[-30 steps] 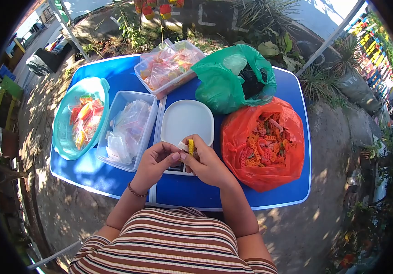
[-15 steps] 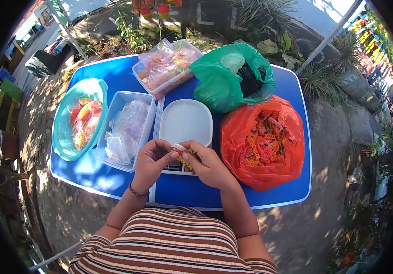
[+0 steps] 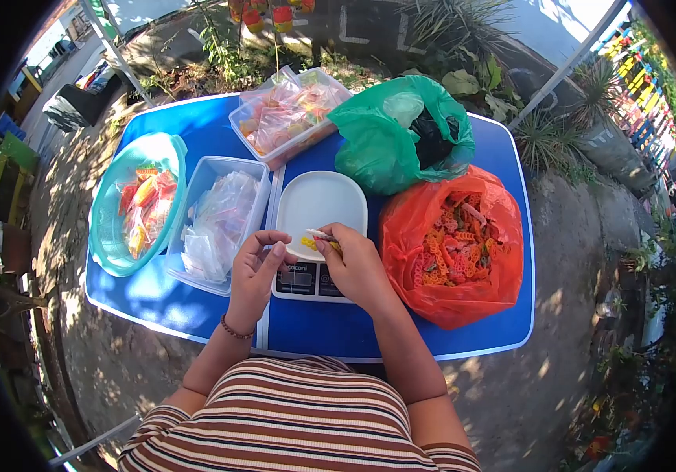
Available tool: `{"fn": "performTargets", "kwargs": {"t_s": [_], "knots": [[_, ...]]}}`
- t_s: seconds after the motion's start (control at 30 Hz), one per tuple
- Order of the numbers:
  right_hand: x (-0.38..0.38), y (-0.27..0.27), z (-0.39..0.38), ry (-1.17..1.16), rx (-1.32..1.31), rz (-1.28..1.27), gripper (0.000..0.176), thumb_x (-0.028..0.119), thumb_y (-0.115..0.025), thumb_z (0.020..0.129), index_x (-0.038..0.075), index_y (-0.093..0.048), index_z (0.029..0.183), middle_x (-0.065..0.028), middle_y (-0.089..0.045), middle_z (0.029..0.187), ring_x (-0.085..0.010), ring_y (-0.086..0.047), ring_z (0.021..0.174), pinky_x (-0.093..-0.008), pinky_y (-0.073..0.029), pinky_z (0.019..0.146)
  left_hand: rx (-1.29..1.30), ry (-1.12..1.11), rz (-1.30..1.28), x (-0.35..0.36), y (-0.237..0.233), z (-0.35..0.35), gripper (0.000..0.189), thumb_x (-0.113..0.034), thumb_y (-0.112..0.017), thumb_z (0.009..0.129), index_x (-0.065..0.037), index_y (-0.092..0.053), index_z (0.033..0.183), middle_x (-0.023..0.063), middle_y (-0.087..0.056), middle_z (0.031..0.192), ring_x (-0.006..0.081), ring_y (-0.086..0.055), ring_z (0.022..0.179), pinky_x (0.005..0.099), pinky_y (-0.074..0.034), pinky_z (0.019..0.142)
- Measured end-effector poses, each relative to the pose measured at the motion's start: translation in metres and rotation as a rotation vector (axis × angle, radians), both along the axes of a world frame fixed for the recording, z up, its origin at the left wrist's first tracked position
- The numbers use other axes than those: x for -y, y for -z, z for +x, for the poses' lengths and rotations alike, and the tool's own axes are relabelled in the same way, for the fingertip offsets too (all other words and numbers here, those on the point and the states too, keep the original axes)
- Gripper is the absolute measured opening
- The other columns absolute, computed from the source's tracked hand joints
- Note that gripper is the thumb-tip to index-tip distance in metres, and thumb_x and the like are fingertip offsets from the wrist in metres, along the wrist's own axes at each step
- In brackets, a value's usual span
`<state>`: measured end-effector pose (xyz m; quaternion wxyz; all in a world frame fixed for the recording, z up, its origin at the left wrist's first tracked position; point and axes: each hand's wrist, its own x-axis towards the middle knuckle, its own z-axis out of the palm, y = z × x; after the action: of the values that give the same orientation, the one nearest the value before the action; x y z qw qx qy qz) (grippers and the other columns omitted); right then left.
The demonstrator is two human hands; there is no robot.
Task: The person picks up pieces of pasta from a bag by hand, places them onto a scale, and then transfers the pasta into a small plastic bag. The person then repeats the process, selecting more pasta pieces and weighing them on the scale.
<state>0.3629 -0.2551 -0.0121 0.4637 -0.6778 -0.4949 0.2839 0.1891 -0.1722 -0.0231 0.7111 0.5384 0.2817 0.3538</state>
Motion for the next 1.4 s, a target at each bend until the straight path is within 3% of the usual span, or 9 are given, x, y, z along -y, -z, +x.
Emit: {"fn": "performTargets", "kwargs": {"t_s": [0.07, 0.17, 0.27, 0.4, 0.57, 0.87, 1.07, 1.27, 1.4], "knots": [[-0.014, 0.008, 0.0, 0.076, 0.19, 0.004, 0.02, 0.013, -0.06, 0.101, -0.002, -0.064, 0.113, -0.0197, -0.069, 0.096, -0.0347, -0.069, 0.083, -0.0438, -0.053, 0.078, 0.003, 0.003, 0.008, -0.002, 0.0, -0.002, 0.029, -0.025, -0.064, 0.104, -0.001, -0.061, 0.12, 0.0075, -0.069, 0.111, 0.0099, -0.068, 0.094, 0.0223, -0.051, 0.078], [-0.03, 0.013, -0.007, 0.154, 0.37, -0.002, 0.019, 0.014, -0.059, 0.1, 0.0, -0.065, 0.111, -0.0199, -0.068, 0.101, -0.0427, -0.067, 0.09, -0.0484, -0.053, 0.083, 0.025, 0.021, 0.004, -0.004, 0.003, -0.006, 0.028, -0.025, -0.063, 0.105, -0.002, -0.062, 0.12, 0.0069, -0.068, 0.114, 0.0104, -0.068, 0.094, 0.0229, -0.051, 0.079], [-0.036, 0.024, -0.01, 0.178, 0.44, 0.025, 0.016, 0.015, -0.059, 0.099, 0.003, -0.066, 0.108, -0.0171, -0.067, 0.103, -0.0386, -0.068, 0.092, -0.0478, -0.055, 0.081, 0.033, 0.019, -0.003, -0.006, 0.003, -0.009, 0.027, -0.025, -0.061, 0.106, -0.002, -0.062, 0.12, 0.006, -0.069, 0.113, 0.0102, -0.068, 0.094, 0.023, -0.05, 0.079], [-0.037, 0.005, -0.008, 0.168, 0.54, -0.183, 0.012, 0.015, -0.062, 0.096, 0.005, -0.066, 0.103, -0.0124, -0.069, 0.1, -0.0349, -0.068, 0.096, -0.0463, -0.056, 0.079, 0.047, 0.027, -0.042, -0.009, 0.004, -0.014, 0.027, -0.025, -0.06, 0.107, -0.002, -0.063, 0.119, 0.0055, -0.069, 0.113, 0.0101, -0.068, 0.094, 0.0232, -0.05, 0.079], [-0.045, 0.017, 0.0, 0.272, 0.755, 0.028, 0.012, 0.019, -0.064, 0.097, 0.008, -0.07, 0.097, -0.0104, -0.07, 0.091, -0.0322, -0.067, 0.083, -0.0436, -0.056, 0.073, 0.037, 0.036, -0.053, -0.009, 0.006, -0.013, 0.026, -0.024, -0.059, 0.107, -0.002, -0.063, 0.119, 0.0053, -0.07, 0.113, 0.0099, -0.067, 0.094, 0.0229, -0.05, 0.079], [-0.047, 0.007, 0.003, 0.372, 0.67, -0.084, 0.015, 0.022, -0.067, 0.095, 0.008, -0.073, 0.093, -0.0121, -0.07, 0.078, -0.029, -0.067, 0.082, -0.0428, -0.057, 0.069, 0.036, 0.047, -0.053, -0.011, 0.006, -0.015, 0.025, -0.025, -0.058, 0.107, -0.003, -0.064, 0.119, 0.0052, -0.07, 0.113, 0.0096, -0.067, 0.094, 0.0224, -0.049, 0.079], [-0.048, 0.019, 0.017, 0.388, 0.563, -0.05, 0.016, 0.02, -0.067, 0.096, 0.005, -0.073, 0.099, -0.0176, -0.072, 0.083, -0.0347, -0.067, 0.085, -0.0458, -0.056, 0.074, 0.027, 0.047, -0.047, -0.01, 0.006, -0.015, 0.025, -0.024, -0.058, 0.107, -0.003, -0.064, 0.119, 0.0054, -0.07, 0.114, 0.0094, -0.067, 0.094, 0.0224, -0.049, 0.079], [-0.05, 0.022, 0.022, 0.316, 0.446, 0.179, 0.018, 0.01, -0.069, 0.093, 0.0, -0.071, 0.108, -0.0201, -0.073, 0.09, -0.0368, -0.068, 0.088, -0.0463, -0.055, 0.078, 0.023, 0.059, -0.051, -0.01, 0.005, -0.014, 0.026, -0.025, -0.059, 0.107, -0.004, -0.064, 0.119, 0.0051, -0.07, 0.114, 0.0091, -0.067, 0.094, 0.0223, -0.049, 0.079], [-0.05, 0.015, 0.023, 0.276, 0.332, 0.087, 0.021, 0.008, -0.071, 0.092, -0.003, -0.069, 0.11, -0.021, -0.072, 0.095, -0.0366, -0.068, 0.09, -0.045, -0.054, 0.082, 0.017, 0.069, -0.041, -0.009, 0.005, -0.014, 0.026, -0.026, -0.058, 0.107, -0.004, -0.064, 0.119, 0.0047, -0.07, 0.114, 0.009, -0.067, 0.094, 0.0223, -0.049, 0.079]]}}
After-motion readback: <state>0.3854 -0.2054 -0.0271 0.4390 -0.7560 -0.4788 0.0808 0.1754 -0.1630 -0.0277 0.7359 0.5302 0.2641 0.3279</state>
